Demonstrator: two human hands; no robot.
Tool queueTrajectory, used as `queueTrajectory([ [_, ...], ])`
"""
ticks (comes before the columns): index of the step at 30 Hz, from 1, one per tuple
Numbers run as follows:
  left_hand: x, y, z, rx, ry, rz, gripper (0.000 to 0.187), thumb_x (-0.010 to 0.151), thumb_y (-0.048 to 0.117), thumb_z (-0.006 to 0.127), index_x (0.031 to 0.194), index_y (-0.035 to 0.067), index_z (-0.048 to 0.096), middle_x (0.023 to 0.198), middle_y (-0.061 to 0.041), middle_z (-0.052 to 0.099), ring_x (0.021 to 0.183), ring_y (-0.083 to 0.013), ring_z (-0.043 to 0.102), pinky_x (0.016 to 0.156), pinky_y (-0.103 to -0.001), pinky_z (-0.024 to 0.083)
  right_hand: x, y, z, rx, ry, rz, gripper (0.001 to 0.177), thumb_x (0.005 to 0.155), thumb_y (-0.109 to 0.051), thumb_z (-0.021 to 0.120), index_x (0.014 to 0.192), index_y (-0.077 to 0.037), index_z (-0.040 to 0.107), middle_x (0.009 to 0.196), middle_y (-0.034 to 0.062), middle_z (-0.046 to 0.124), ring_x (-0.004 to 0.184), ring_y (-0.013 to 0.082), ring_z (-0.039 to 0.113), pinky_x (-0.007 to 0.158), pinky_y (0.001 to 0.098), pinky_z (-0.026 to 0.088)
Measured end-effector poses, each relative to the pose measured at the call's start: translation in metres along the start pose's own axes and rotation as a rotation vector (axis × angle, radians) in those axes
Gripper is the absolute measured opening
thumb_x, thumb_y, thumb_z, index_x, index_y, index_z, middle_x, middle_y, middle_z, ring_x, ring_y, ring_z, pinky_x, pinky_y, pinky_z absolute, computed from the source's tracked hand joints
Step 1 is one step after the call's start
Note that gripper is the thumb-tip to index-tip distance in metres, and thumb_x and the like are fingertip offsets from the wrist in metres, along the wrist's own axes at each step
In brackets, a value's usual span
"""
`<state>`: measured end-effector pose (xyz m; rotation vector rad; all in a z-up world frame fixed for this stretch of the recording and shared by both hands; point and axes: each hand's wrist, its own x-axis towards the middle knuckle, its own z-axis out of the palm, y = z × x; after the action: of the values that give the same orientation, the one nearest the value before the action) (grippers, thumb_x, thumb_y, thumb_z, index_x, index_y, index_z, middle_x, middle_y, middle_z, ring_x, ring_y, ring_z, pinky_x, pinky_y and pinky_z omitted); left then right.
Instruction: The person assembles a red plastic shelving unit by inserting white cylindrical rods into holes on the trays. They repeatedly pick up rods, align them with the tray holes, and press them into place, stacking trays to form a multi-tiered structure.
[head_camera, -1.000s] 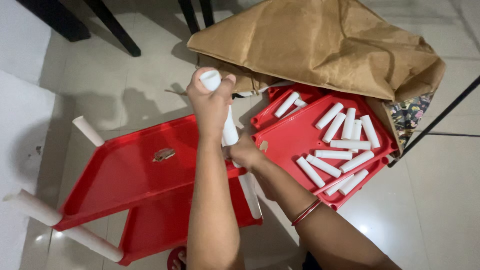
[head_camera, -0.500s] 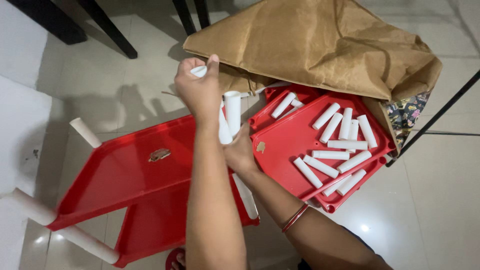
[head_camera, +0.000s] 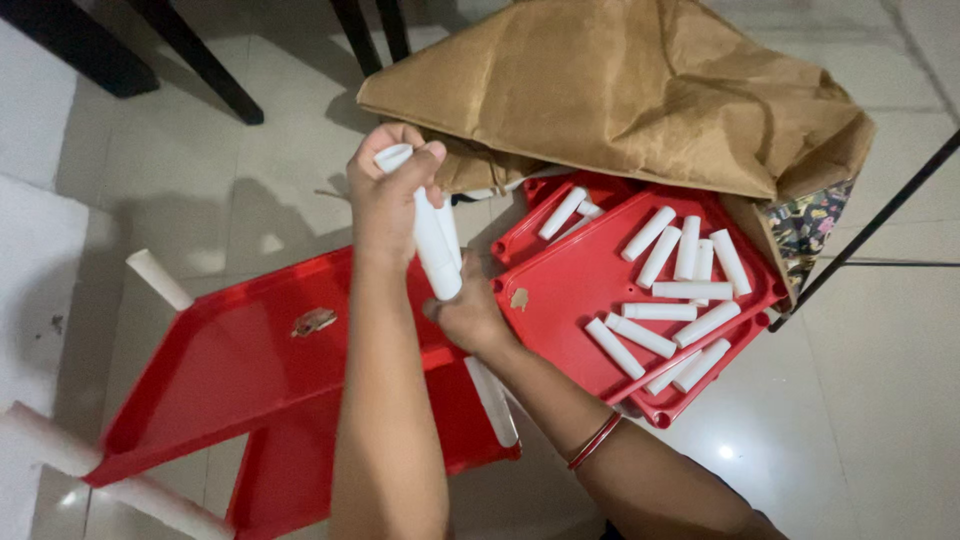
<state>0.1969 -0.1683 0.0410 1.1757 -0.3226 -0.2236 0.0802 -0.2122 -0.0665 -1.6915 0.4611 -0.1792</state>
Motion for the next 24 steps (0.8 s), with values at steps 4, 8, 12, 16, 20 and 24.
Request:
queueTrajectory([
  [4, -0.015, -0.016, 0.032, 0.605, 0.513, 0.29, 0.028, 0.085, 0.014, 0.082, 0.093, 0.005, 0.057, 0.076, -0.003, 0.067, 0.064, -0.0152, 0.065, 0.057, -0.03, 0.053, -0.011, -0.001, 0.001, 0.024, 0.018, 0.043, 0.079, 0.073, -0.023, 0.085, 0.131, 0.004, 0.039, 0.115, 0.019, 0.064, 0.107, 0.0255, 0.063, 0.093, 0.0377, 0.051],
  [8, -0.011, -0.018, 0.034, 0.764, 0.542, 0.423, 0.033, 0.09, 0.016, 0.089, 0.085, 0.004, 0.059, 0.074, -0.005, 0.067, 0.064, -0.0149, 0.063, 0.062, -0.032, 0.053, -0.007, 0.005, -0.002, 0.085, -0.002, -0.018, 0.08, 0.075, -0.025, 0.086, 0.133, 0.004, 0.04, 0.118, 0.0172, 0.063, 0.109, 0.0235, 0.062, 0.093, 0.0364, 0.051],
  [12, -0.006, -0.007, 0.021, 0.438, 0.309, 0.189, 0.025, 0.089, 0.006, 0.079, 0.084, 0.003, 0.055, 0.066, -0.002, 0.058, 0.053, -0.0116, 0.053, 0.049, -0.03, 0.044, -0.003, 0.007, 0.0, 0.145, -0.075, -0.019, 0.066, 0.074, -0.017, 0.085, 0.124, 0.006, 0.049, 0.114, 0.0129, 0.063, 0.105, 0.0208, 0.063, 0.091, 0.0344, 0.053],
  [16, -0.005, 0.002, 0.011, 0.103, 0.062, 0.04, 0.02, 0.088, -0.001, 0.071, 0.085, 0.006, 0.052, 0.065, -0.001, 0.054, 0.048, -0.0108, 0.05, 0.043, -0.029, 0.041, 0.003, 0.006, -0.004, 0.084, -0.112, 0.004, 0.066, 0.068, 0.0, 0.071, 0.13, 0.003, 0.049, 0.106, 0.0118, 0.061, 0.099, 0.0214, 0.061, 0.087, 0.0353, 0.052],
  [20, -0.005, 0.002, -0.001, -0.096, -0.079, -0.024, 0.019, 0.088, -0.005, 0.069, 0.088, 0.006, 0.053, 0.067, -0.002, 0.054, 0.048, -0.0112, 0.05, 0.045, -0.029, 0.043, 0.003, 0.01, -0.004, 0.103, -0.126, 0.082, 0.067, 0.067, 0.0, 0.069, 0.131, 0.002, 0.047, 0.102, 0.0115, 0.06, 0.095, 0.0233, 0.061, 0.084, 0.0358, 0.052],
  [24, -0.005, 0.003, 0.007, 0.058, 0.034, 0.076, 0.019, 0.087, 0.0, 0.072, 0.089, 0.006, 0.054, 0.072, -0.002, 0.057, 0.056, -0.0127, 0.056, 0.048, -0.029, 0.048, 0.003, 0.01, 0.0, 0.014, -0.005, -0.094, 0.07, 0.067, -0.001, 0.074, 0.131, 0.004, 0.046, 0.11, 0.0157, 0.061, 0.103, 0.0276, 0.061, 0.09, 0.0379, 0.05],
])
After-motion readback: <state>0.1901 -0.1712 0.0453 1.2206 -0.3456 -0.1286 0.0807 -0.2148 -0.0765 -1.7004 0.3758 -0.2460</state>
